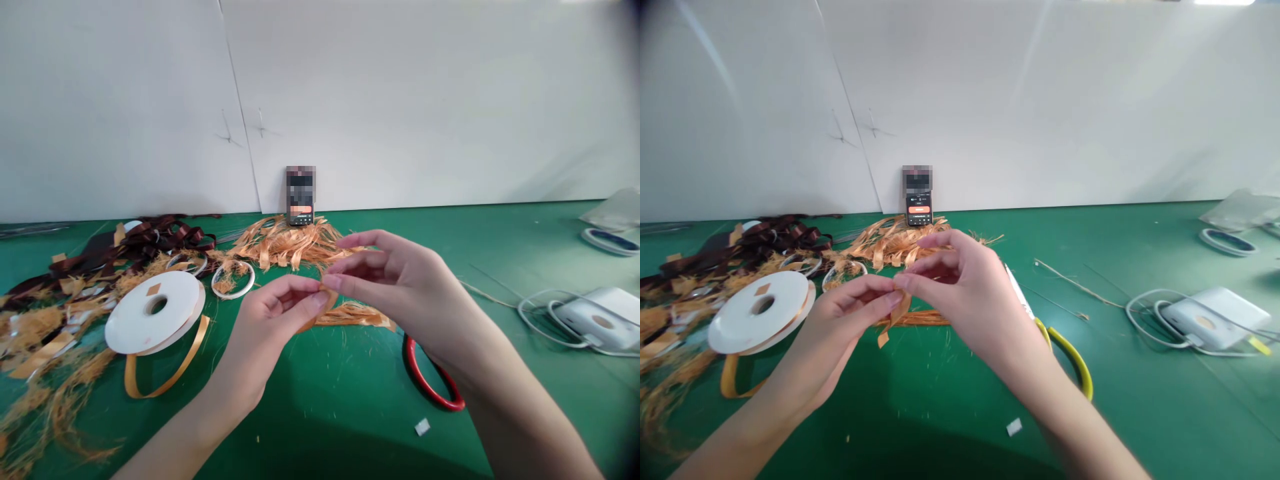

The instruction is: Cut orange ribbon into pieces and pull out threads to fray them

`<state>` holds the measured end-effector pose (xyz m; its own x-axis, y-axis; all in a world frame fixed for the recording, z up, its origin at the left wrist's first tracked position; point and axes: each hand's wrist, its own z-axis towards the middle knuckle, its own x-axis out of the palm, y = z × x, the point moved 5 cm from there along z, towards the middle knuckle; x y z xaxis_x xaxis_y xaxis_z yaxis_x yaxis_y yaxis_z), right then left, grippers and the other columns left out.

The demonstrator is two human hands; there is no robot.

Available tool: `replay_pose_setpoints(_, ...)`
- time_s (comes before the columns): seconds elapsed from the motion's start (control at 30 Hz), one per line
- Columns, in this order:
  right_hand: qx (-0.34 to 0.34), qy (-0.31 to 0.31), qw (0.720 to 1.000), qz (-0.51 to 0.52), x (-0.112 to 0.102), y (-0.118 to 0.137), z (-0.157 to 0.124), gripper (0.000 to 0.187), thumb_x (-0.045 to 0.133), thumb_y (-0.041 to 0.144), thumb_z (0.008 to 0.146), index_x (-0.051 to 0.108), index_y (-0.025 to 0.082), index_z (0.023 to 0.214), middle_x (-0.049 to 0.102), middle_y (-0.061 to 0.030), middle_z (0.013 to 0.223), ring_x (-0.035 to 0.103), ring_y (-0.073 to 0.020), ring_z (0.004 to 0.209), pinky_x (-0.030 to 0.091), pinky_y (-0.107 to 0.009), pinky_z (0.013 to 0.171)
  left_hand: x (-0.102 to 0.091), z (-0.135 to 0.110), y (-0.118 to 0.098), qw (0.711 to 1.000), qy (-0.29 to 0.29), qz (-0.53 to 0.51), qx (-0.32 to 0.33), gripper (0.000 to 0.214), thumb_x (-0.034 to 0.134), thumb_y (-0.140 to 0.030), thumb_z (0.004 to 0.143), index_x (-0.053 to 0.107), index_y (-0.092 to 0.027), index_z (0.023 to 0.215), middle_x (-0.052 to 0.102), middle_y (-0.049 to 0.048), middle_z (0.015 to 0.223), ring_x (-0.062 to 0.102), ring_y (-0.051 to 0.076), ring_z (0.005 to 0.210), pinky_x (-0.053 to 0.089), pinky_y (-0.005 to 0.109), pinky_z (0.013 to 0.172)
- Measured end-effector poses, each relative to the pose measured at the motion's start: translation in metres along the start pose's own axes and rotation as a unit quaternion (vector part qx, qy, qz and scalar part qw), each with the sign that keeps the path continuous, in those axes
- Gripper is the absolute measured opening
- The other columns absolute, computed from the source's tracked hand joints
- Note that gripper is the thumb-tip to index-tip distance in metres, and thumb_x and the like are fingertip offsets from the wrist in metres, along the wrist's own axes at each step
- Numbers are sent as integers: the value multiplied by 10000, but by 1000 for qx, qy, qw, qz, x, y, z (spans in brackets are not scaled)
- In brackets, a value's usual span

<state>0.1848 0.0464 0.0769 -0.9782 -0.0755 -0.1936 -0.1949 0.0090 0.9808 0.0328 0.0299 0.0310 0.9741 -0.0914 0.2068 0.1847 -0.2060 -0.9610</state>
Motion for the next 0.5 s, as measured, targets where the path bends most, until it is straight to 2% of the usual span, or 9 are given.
replay_pose_setpoints(0.13,-5,-3,1000,-9,-1,0,-1,336,760,370,683,629,223,956,738,-25,747,704,-215,726,557,-335,630,-1,-1,0,1000,-3,18,1,89,752,-321,738,714,-245,764,702,-38,764,634,85,774,484,153,716)
replay_pose_setpoints(0.3,-20,-23,999,13,-3,2,0,337,775,354,669,636,214,942,745,-27,735,711,-210,737,556,-329,672,-3,0,1,1000,-13,19,-4,105,759,-332,726,708,-249,764,699,-43,776,628,79,770,476,146,712)
replay_pose_setpoints(0.5,-59,-80,995,24,-9,9,-4,324,764,348,695,621,189,939,739,-33,754,704,-195,732,551,-312,660,-3,-1,2,999,-25,15,-26,112,768,-338,711,705,-253,746,702,-42,771,629,83,762,469,140,655)
